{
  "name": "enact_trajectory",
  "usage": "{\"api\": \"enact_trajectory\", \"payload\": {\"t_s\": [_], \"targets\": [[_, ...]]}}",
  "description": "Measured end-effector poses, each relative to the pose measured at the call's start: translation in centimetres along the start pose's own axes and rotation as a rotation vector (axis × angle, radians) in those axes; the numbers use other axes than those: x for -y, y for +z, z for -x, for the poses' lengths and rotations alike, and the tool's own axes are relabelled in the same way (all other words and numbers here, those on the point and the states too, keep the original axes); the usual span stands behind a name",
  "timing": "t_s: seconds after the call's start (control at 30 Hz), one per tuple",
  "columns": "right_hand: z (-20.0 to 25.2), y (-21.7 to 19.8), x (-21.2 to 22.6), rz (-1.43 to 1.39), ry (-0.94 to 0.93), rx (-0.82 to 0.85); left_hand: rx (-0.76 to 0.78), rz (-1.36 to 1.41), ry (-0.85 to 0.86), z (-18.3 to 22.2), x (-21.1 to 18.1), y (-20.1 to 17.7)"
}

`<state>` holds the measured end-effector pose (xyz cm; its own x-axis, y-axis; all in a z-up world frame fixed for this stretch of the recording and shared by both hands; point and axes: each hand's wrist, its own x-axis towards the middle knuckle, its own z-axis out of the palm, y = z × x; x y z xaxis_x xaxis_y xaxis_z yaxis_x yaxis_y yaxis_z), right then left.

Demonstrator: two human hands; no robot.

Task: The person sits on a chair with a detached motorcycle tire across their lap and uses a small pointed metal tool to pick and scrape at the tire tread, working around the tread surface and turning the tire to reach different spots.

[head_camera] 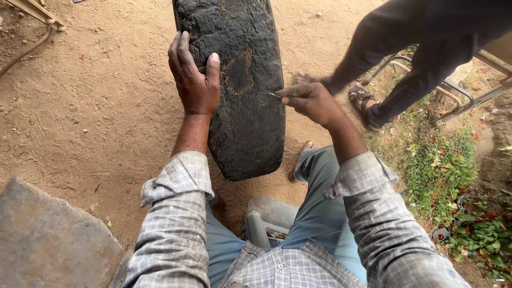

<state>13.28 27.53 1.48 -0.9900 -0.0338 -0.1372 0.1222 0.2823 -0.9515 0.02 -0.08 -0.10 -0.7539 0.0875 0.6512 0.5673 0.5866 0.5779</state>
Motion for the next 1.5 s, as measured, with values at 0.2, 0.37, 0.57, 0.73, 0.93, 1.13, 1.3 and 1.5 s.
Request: {"api": "enact_trajectory", "payload": {"t_s": [0.2, 0.37, 0.57, 0.73, 0.93, 1.13, 1.3, 1.5], "targets": [[1.4, 1.0, -0.2, -0.125, 0.059, -0.017, 0.001, 0.003, -0.001, 0.0, 0.1, -0.1], [2.9, 2.2, -1.0, -0.275, 0.002, -0.031, 0.014, -0.011, -0.014, 0.0, 0.1, -0.1], [3.7, 2.9, -0.9, -0.212, -0.047, -0.200, 0.012, 0.009, -0.004, 0.0, 0.4, 0.1], [4.1, 3.2, 0.2, -0.059, 0.025, -0.237, 0.015, 0.001, -0.016, -0.1, 0.5, 0.1], [3.7, 3.7, 0.6, -0.058, 0.016, -0.238, 0.003, 0.013, 0.003, 0.0, 0.5, 0.0], [3.7, 3.8, -0.7, -0.090, -0.028, -0.160, 0.000, 0.011, -0.004, -0.1, 0.3, 0.0], [3.4, 3.8, 0.3, 0.011, 0.000, -0.222, 0.014, 0.022, -0.016, -0.1, 0.0, -0.2], [3.5, 3.5, 0.1, -0.042, 0.002, -0.234, 0.009, 0.000, -0.007, -0.1, 0.3, -0.2]]}}
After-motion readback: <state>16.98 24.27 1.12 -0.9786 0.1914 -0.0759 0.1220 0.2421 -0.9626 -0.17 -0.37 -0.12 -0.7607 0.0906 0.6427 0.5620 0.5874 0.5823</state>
